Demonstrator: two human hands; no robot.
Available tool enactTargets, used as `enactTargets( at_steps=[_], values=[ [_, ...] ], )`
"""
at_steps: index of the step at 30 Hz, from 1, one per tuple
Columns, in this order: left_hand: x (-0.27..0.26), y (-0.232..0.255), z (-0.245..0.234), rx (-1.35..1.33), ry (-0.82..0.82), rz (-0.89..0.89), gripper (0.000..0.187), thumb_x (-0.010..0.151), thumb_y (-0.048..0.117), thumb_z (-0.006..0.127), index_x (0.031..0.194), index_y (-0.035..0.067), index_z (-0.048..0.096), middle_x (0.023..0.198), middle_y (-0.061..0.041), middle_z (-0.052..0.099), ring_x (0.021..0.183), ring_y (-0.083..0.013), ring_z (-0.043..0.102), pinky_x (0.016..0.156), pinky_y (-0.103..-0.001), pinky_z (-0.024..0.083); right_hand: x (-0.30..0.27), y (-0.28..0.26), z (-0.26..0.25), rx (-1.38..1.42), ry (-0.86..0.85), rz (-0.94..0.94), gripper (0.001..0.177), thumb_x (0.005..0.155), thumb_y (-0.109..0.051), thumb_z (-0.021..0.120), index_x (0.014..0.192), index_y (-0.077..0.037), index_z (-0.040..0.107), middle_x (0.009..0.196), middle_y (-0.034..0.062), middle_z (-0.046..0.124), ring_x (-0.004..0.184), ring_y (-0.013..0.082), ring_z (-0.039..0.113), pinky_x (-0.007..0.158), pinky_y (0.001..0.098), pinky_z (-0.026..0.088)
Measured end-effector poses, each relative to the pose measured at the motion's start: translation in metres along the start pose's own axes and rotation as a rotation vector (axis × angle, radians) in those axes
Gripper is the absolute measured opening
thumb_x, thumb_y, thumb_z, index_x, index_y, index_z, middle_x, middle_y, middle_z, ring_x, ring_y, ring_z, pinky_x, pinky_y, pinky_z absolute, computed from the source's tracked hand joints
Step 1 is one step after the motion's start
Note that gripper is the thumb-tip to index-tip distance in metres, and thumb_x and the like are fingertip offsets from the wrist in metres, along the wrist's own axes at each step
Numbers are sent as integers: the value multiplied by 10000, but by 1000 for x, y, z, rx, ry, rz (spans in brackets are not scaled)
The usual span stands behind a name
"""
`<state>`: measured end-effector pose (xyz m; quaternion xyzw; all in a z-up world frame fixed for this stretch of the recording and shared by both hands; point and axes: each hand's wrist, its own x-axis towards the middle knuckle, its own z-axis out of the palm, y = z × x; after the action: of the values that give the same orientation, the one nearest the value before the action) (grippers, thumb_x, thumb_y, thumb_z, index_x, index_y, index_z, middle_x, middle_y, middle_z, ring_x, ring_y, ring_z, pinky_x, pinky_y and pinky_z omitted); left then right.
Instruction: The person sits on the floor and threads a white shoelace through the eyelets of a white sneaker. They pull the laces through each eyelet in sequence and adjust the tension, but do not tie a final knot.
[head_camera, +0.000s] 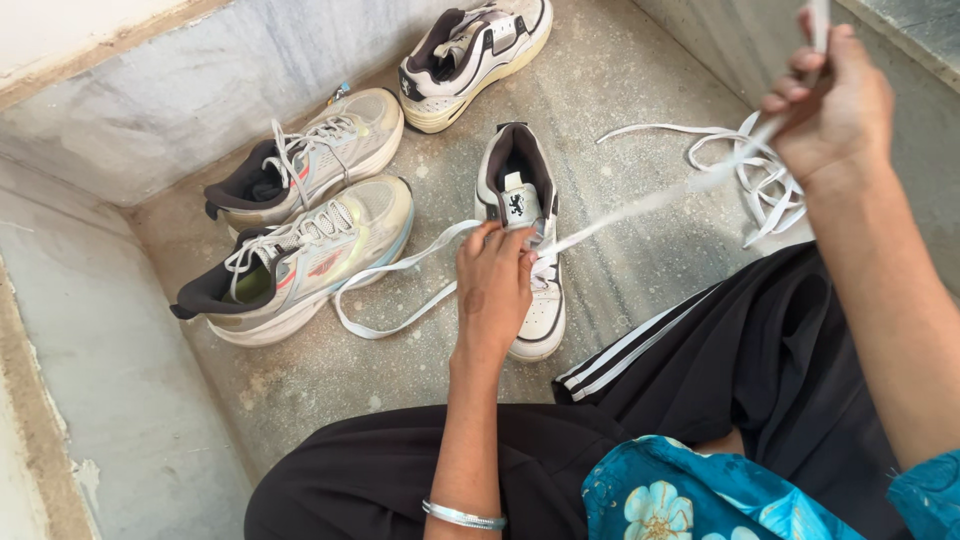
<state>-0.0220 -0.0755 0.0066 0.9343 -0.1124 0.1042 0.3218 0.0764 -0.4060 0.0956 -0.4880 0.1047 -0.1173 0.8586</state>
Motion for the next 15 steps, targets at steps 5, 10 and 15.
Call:
enactTargets(
  at_steps=[5, 10, 15],
  values=[
    [3, 3, -18, -18, -46, -114, 171, 928, 267, 719, 1038, 144, 764, 1045, -8, 714, 1152, -237, 523, 1052, -423, 374, 3, 5, -17, -203, 64, -59, 384, 1160, -330, 414, 1141, -116, 732, 704, -62, 523, 561, 51, 363, 522, 225, 346],
    [-1, 3, -16, -43, -6, -63, 177, 875, 225, 740, 1028, 137, 757, 1075, -32, 696, 1162, -251, 523, 1011, -415, 385, -23, 52, 7, -569, 51, 99, 366, 1129, -350, 458, 997, -119, 708, 739, -30, 544, 547, 49, 380, 475, 196, 332],
    [-2, -1, -5, -19, 22, -21, 231, 956, 188, 673, 1172, 120, 719, 1190, -54, 690, 1251, -260, 508, 1071, -455, 377, -58, 99, 27, -883, -237, 56, 197, 981, -202, 605, 952, -61, 739, 1090, 50, 799, 678, 97, 517, 617, 240, 455]
  ],
)
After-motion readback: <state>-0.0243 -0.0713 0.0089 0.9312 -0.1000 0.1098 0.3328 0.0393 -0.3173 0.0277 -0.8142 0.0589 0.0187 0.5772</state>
